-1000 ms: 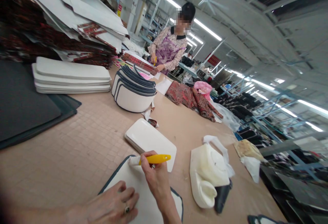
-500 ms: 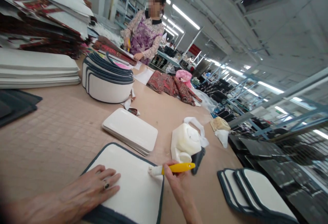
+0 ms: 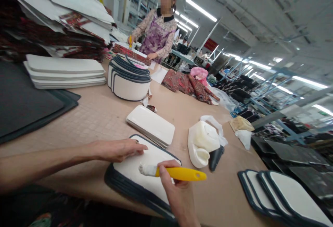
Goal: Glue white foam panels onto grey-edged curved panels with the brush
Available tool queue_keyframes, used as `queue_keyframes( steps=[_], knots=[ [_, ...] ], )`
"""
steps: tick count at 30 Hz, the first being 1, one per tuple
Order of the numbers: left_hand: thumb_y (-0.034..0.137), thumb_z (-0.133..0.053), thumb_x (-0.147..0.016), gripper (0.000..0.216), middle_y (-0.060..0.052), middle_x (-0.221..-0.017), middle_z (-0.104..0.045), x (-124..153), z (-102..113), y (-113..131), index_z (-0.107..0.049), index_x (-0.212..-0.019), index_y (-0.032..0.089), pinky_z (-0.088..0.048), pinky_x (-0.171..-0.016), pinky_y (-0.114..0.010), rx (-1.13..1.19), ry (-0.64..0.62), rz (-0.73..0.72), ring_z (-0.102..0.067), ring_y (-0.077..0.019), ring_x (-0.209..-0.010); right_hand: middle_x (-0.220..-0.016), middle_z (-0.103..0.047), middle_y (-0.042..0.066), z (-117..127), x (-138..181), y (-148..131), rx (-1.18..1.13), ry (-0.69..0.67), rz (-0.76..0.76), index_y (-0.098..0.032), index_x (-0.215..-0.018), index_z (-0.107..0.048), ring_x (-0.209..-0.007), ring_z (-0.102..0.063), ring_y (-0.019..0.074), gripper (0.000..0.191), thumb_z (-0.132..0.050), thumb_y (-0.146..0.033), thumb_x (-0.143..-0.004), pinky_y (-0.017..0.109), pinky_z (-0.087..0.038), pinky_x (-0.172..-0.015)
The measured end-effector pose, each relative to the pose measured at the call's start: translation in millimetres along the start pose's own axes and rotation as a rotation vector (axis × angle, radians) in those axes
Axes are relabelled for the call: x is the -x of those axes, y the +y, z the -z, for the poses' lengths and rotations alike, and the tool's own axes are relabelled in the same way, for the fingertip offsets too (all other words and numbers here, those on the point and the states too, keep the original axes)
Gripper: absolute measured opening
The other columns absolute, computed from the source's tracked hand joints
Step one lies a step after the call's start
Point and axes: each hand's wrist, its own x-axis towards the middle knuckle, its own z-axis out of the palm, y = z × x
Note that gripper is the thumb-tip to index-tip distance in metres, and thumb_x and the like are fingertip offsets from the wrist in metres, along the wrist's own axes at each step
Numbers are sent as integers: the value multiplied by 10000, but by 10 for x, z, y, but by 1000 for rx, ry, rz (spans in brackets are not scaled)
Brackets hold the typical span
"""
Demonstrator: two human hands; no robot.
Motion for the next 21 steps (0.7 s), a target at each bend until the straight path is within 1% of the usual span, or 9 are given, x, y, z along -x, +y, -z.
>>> queue_keyframes(
  steps=[2,5,8,10,12,15,17,21],
  knots=[
    [-98,-426,-663,619,-48,-1029,-632,-39,65,-79,-452,-1227,155,-450,-704,-202,51,-22,-6,-584,-164,-883,-651,-602,-1,-259,43,-58,-56,-107,31,-203,-652,-625,-659,-546,164,189,-586,-377,-714,262,-424,-649],
    [-80,-449,-673,581,-32,-985,-659,-47,78,-143,-483,-1201,162,-444,-639,-189,109,-30,-34,-595,-158,-831,-633,-578,-12,-548,16,-63,-114,-247,61,-194,-675,-608,-632,-526,145,180,-564,-356,-740,247,-419,-610],
    [-38,-469,-704,474,-3,-877,-675,-33,56,-141,-543,-1122,172,-433,-589,-189,143,-22,-57,-592,-151,-754,-650,-568,-12,-691,-28,-64,-143,-335,72,-187,-690,-594,-632,-516,136,157,-565,-333,-739,240,-418,-600],
    [-45,-476,-694,500,-7,-901,-677,-29,42,-137,-541,-1139,173,-442,-613,-199,155,-12,-56,-594,-156,-771,-640,-555,-17,-704,-28,-68,-154,-370,65,-186,-683,-585,-612,-503,129,149,-568,-325,-734,235,-414,-585],
    [-78,-466,-666,592,-38,-991,-669,-30,30,-146,-504,-1206,161,-454,-663,-217,159,-4,-42,-596,-173,-841,-614,-538,-25,-651,-4,-54,-141,-377,51,-188,-672,-580,-575,-479,120,158,-567,-332,-736,227,-399,-549],
    [-112,-429,-637,678,-78,-1090,-641,-35,12,-165,-461,-1262,149,-458,-720,-239,158,-1,-13,-587,-191,-934,-591,-534,-25,-448,43,29,-60,-329,28,-191,-656,-585,-565,-477,124,188,-560,-356,-743,227,-385,-531],
    [-115,-415,-631,687,-82,-1108,-632,-37,2,-166,-463,-1262,153,-454,-737,-240,154,1,-2,-584,-189,-952,-589,-548,-20,-242,65,124,12,-268,13,-194,-648,-596,-582,-501,137,203,-564,-374,-736,235,-394,-548],
    [-102,-410,-630,662,-86,-1102,-627,-37,0,-150,-489,-1237,150,-451,-725,-228,144,22,1,-594,-183,-915,-604,-593,-4,264,92,365,116,-155,-26,-197,-633,-618,-611,-555,165,261,-583,-444,-707,250,-432,-584]
  ],
)
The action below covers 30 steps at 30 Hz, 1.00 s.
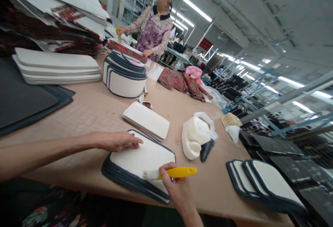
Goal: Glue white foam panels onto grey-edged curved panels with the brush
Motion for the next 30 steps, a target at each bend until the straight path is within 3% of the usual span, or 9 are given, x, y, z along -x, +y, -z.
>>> queue_keyframes(
  steps=[4,8,13,17,19,22,25,30],
  knots=[
    [-63,-425,-676,588,-96,-1087,-630,-11,8,-6,-503,-1220,147,-452,-740,-245,-14,17,-5,-592,-195,-917,-648,-641,31,398,120,262,51,68,-66,-186,-644,-648,-650,-595,197,313,-616,-497,-656,269,-465,-612],
    [-34,-424,-703,550,-103,-1080,-633,-17,0,-8,-507,-1216,146,-456,-744,-256,-31,21,-5,-594,-199,-909,-630,-620,16,610,261,348,83,193,-94,-189,-634,-629,-632,-582,196,309,-614,-498,-654,265,-460,-597],
    [-20,-441,-711,537,-92,-1087,-635,37,55,104,-524,-1211,157,-454,-779,-270,-66,39,-17,-589,-212,-941,-647,-613,2,683,272,173,73,330,-51,-205,-652,-631,-665,-574,187,252,-620,-456,-667,253,-446,-636],
    [10,-434,-772,443,-36,-988,-660,10,288,174,-557,-1159,189,-459,-724,-210,-112,89,-119,-609,-152,-844,-725,-622,4,576,-22,-123,-20,459,51,-210,-752,-651,-602,-533,145,267,-607,-468,-703,233,-439,-577],
    [51,-463,-798,366,-44,-992,-638,-71,452,96,-565,-1127,174,-447,-752,-222,-245,227,-112,-590,-154,-857,-679,-602,-6,488,-272,-255,-79,422,117,-214,-823,-650,-579,-528,136,282,-602,-473,-723,224,-438,-546],
    [137,-612,-737,413,-123,-1106,-562,-234,674,-181,-543,-1144,129,-392,-867,-351,-428,368,-48,-504,-261,-1009,-609,-590,-24,346,-725,-321,-151,225,222,-218,-1021,-600,-566,-567,141,337,-525,-461,-800,245,-466,-588],
    [273,-720,-659,519,-159,-1086,-546,-370,800,-495,-551,-1125,118,-378,-856,-422,-491,336,-34,-468,-332,-1011,-696,-653,9,208,-1170,-190,-124,20,291,-204,-1144,-542,-583,-606,150,391,-440,-432,-843,299,-481,-684],
    [332,-752,-635,577,-131,-1020,-571,-443,932,-678,-541,-1136,139,-406,-780,-333,-500,240,-53,-508,-295,-935,-926,-661,71,35,-1619,135,149,-196,300,-202,-1055,-603,-877,-624,226,344,-560,-385,-767,351,-457,-808]
  ],
)
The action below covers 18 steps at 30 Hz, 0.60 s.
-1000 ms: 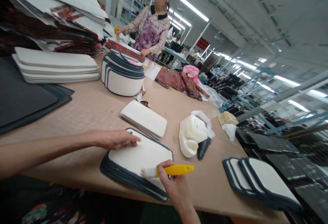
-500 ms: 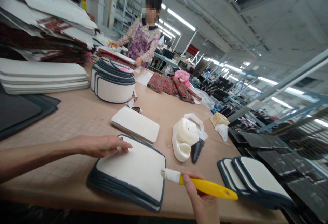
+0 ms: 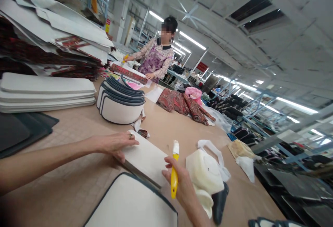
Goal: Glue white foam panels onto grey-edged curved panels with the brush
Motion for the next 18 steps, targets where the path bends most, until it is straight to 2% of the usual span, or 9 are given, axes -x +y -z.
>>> queue_keyframes(
  steps=[4,8,11,14,18],
  knots=[
    [261,-683,-725,422,-93,-960,-613,-22,146,-9,-548,-1109,150,-401,-711,-276,57,-67,6,-545,-243,-870,-1056,-631,74,-68,-85,110,111,-47,9,-220,-1133,-557,-985,-582,250,472,-641,-405,-706,391,-409,-890],
    [122,-588,-753,107,-44,-816,-614,-51,210,-15,-609,-850,161,-373,-625,-248,87,-36,31,-538,-191,-743,-1126,-605,65,-101,-111,158,190,-79,37,-244,-1170,-543,-1016,-556,261,535,-672,-347,-661,388,-405,-890],
    [9,-525,-668,170,-13,-715,-578,-62,186,-51,-581,-707,165,-349,-588,-242,117,7,57,-507,-164,-662,-1070,-611,54,-114,-151,232,220,30,85,-240,-1157,-549,-957,-571,234,470,-564,-210,-688,354,-437,-824],
    [33,-555,-617,158,-1,-706,-557,-47,127,-128,-567,-707,162,-349,-573,-230,181,67,101,-506,-161,-664,-962,-616,45,-120,-223,285,198,151,83,-213,-1175,-518,-853,-593,194,522,-441,-106,-670,297,-458,-718],
    [90,-636,-560,157,2,-765,-565,-37,56,-298,-546,-671,154,-364,-608,-219,312,166,134,-520,-165,-720,-818,-618,25,-113,-353,225,166,261,114,-173,-1142,-524,-710,-598,171,432,-470,-162,-713,292,-450,-698]
  ],
)
